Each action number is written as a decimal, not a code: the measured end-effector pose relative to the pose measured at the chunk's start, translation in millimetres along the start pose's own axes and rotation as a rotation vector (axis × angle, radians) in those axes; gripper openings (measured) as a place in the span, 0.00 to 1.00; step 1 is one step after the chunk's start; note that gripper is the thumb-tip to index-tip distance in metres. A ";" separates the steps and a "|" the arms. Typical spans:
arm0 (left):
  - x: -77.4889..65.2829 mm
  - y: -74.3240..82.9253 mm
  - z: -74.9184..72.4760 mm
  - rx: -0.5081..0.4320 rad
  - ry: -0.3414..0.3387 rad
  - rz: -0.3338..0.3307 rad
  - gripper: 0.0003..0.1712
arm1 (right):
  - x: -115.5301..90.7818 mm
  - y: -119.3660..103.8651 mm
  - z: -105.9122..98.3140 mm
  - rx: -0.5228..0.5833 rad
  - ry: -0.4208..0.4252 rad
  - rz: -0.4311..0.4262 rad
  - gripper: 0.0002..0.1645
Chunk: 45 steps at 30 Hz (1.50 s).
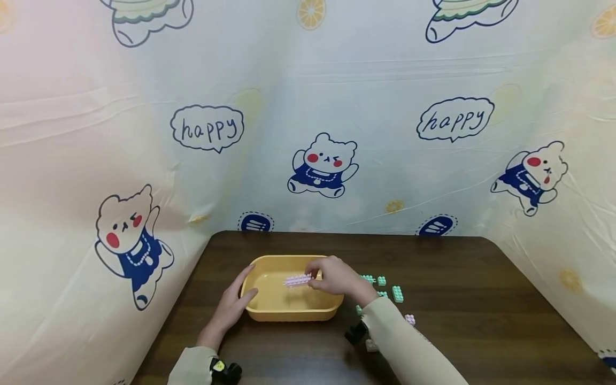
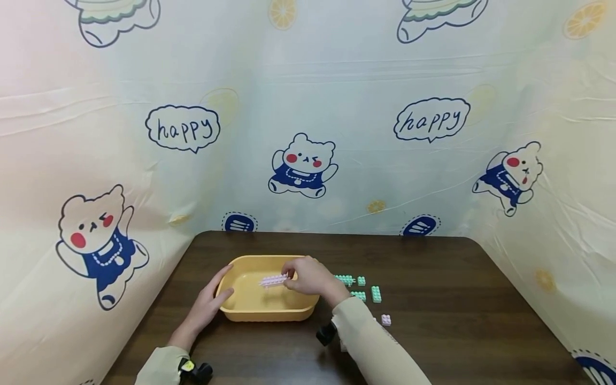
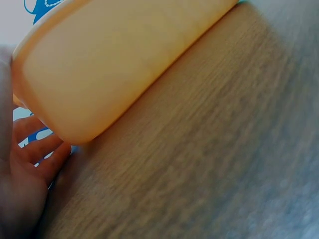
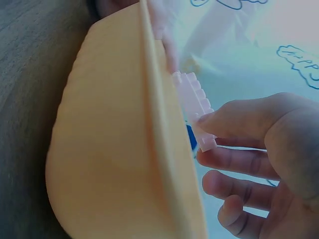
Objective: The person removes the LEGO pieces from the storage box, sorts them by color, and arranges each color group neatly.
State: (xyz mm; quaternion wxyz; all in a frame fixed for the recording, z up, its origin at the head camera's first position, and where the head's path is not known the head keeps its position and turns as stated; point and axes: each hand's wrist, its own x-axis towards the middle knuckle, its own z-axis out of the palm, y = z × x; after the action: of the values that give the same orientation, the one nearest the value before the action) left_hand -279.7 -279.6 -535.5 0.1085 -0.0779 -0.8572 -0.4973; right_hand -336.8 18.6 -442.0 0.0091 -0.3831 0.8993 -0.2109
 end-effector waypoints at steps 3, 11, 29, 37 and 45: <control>-0.3 0.0 0.0 0.007 -0.002 -0.002 0.35 | -9.1 0.5 -8.7 -0.010 0.012 0.002 0.08; 0.9 -0.6 0.2 0.009 0.001 0.000 0.35 | -35.8 8.6 -32.3 0.009 0.039 0.056 0.10; 0.7 -2.5 1.2 -0.025 -0.017 -0.005 0.34 | -87.7 34.0 -48.4 0.075 0.089 0.117 0.08; 0.3 -1.0 1.6 -0.001 -0.010 -0.005 0.35 | -120.0 47.4 -52.8 0.056 0.119 0.165 0.11; 0.3 -1.4 0.7 -0.026 -0.009 -0.002 0.35 | -149.4 63.5 -54.1 0.056 0.143 0.161 0.11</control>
State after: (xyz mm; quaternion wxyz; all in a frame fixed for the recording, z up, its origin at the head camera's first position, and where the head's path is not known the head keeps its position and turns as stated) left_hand -280.4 -279.7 -536.9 0.1031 -0.0809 -0.8513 -0.5081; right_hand -284.4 181.4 -438.9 -0.0274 -0.2932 0.9193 -0.2613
